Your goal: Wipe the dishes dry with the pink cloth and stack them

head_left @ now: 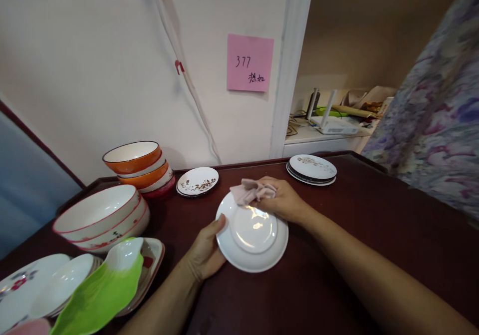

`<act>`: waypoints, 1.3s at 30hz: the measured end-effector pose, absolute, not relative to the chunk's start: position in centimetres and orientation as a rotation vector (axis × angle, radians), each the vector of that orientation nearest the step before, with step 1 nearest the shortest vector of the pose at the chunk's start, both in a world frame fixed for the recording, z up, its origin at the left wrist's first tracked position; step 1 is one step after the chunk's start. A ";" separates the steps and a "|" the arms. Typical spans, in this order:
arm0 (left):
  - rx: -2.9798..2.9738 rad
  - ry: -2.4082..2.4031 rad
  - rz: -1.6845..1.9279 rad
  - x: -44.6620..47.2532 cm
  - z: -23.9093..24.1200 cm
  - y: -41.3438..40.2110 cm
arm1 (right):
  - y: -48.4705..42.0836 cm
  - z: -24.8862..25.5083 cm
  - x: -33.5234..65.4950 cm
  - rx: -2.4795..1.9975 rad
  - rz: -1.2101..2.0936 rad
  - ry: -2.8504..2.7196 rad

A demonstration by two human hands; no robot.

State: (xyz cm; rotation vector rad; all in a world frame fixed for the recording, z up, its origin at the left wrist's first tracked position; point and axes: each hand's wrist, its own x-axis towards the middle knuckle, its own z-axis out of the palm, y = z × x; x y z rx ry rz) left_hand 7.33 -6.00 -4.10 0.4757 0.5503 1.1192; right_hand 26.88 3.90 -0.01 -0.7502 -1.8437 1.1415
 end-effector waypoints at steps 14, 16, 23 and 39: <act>0.335 0.610 1.628 8.3 -2.5 -4.4 | 2.6 -4.2 24.5 -0.936 0.441 -2.156; 0.330 0.604 1.693 8.1 -2.5 -4.3 | 1.0 -5.4 23.3 -0.965 0.321 -2.228; 0.120 0.720 1.288 6.5 -3.2 -4.7 | -3.8 -5.1 21.5 -0.450 0.056 -2.590; 0.396 0.672 1.323 9.2 -3.1 -5.3 | 2.6 -2.9 24.7 -0.932 0.448 -2.128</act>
